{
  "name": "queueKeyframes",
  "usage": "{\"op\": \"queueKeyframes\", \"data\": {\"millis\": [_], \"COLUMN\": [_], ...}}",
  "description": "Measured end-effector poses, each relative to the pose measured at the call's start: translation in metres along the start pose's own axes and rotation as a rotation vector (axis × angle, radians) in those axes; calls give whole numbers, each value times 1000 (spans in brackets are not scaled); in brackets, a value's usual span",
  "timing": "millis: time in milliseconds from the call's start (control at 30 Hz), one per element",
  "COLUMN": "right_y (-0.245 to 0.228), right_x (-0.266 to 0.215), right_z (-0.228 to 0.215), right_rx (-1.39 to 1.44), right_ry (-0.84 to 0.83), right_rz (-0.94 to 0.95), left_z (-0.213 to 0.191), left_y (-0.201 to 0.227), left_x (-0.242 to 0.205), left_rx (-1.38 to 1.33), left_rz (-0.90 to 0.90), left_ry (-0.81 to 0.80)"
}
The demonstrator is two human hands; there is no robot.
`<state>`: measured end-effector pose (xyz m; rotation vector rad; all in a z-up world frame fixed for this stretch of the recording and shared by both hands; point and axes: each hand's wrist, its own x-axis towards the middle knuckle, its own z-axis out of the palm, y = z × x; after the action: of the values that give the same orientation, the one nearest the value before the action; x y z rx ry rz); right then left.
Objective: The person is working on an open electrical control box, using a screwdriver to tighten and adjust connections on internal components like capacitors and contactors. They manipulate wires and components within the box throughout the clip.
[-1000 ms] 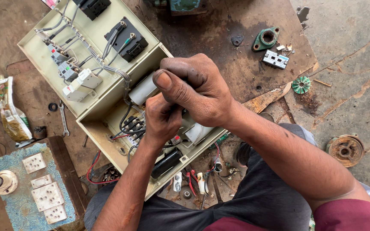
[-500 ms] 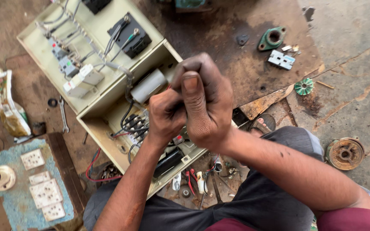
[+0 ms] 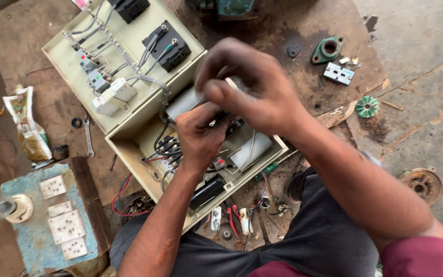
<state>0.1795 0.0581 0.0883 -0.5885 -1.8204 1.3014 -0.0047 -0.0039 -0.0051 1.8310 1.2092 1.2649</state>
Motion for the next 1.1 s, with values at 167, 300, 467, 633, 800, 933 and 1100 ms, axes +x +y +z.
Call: {"op": "queueKeyframes", "data": {"millis": [167, 300, 467, 633, 800, 933, 1100], "right_y": [-15, -22, -13, -2, -3, 1, 5], "right_x": [-21, -14, -14, -15, -1, -6, -16], "right_z": [2, -8, -12, -25, -29, -27, -35], "right_rx": [-459, -342, -270, -36, 57, -92, 40], "right_ry": [182, 21, -21, -115, -191, -136, -145], "right_rz": [-187, -143, -73, -29, -151, 32, -97], "left_z": [1, -1, -2, -3, 2, 3, 0], "left_y": [6, 12, 14, 8, 4, 5, 4], "left_x": [2, 4, 4, -6, -14, -15, -17], "left_rx": [53, 6, 62, 172, 119, 132, 139], "left_rz": [-125, 14, 32, -78, -36, -43, -50], "left_ry": [34, -24, -32, -71, 59, 36, 39]}}
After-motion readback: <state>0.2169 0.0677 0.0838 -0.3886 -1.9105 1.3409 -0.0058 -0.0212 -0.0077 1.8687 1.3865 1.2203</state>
